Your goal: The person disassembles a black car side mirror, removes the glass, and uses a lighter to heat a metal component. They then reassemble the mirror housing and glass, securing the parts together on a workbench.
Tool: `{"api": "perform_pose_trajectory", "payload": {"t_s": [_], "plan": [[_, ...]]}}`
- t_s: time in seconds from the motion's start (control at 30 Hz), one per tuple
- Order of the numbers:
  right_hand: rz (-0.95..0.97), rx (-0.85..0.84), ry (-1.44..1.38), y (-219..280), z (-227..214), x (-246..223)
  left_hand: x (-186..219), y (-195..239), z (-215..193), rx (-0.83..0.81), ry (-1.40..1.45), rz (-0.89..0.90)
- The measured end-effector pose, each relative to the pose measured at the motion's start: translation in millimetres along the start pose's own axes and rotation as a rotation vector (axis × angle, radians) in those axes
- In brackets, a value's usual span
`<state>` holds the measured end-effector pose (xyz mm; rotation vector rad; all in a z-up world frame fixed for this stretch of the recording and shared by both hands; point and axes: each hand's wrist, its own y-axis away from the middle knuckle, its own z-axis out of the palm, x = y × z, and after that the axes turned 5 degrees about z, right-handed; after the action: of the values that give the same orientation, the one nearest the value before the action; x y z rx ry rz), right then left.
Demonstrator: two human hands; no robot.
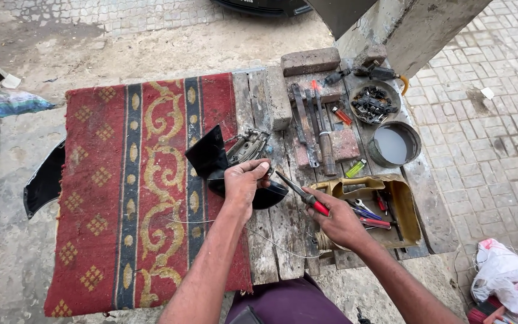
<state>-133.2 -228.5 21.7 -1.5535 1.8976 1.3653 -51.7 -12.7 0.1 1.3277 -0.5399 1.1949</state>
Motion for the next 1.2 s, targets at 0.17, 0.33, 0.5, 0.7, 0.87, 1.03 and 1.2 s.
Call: {"api": "perform_pose_trajectory", "payload": {"t_s": [0.17, 0.33, 0.5, 0.7, 0.87, 1.03, 1.2], "plan": [[-0.040, 0.010, 0.031, -2.7, -2.9, 1.8, -6.3, -2.4, 2.1, -0.002, 0.005, -0.001], [-0.055, 0.033, 0.057, -2.2, -2.1, 8.9, -15.0, -4.8, -0.7, 0.009, -0.011, -0.022], [-0.081, 0.020, 0.001, 1.4, -5.2, 5.8, -19.2, -6.0, -1.3, 0.016, 0.064, -0.124], [-0.117, 0.029, -0.012, -1.3, -4.2, 10.5, -27.5, -7.5, -4.2, -0.011, 0.118, -0.196], [-0.147, 0.027, -0.049, -3.8, 3.0, 22.6, -25.2, -4.9, -3.2, -0.030, 0.139, -0.194], [-0.146, 0.059, -0.014, -7.1, 9.6, 30.0, -29.6, -3.2, -3.4, -0.041, 0.166, -0.190], [-0.195, 0.094, 0.041, -11.1, 7.9, 28.7, -19.2, 1.7, 0.4, -0.087, 0.205, -0.149]]}}
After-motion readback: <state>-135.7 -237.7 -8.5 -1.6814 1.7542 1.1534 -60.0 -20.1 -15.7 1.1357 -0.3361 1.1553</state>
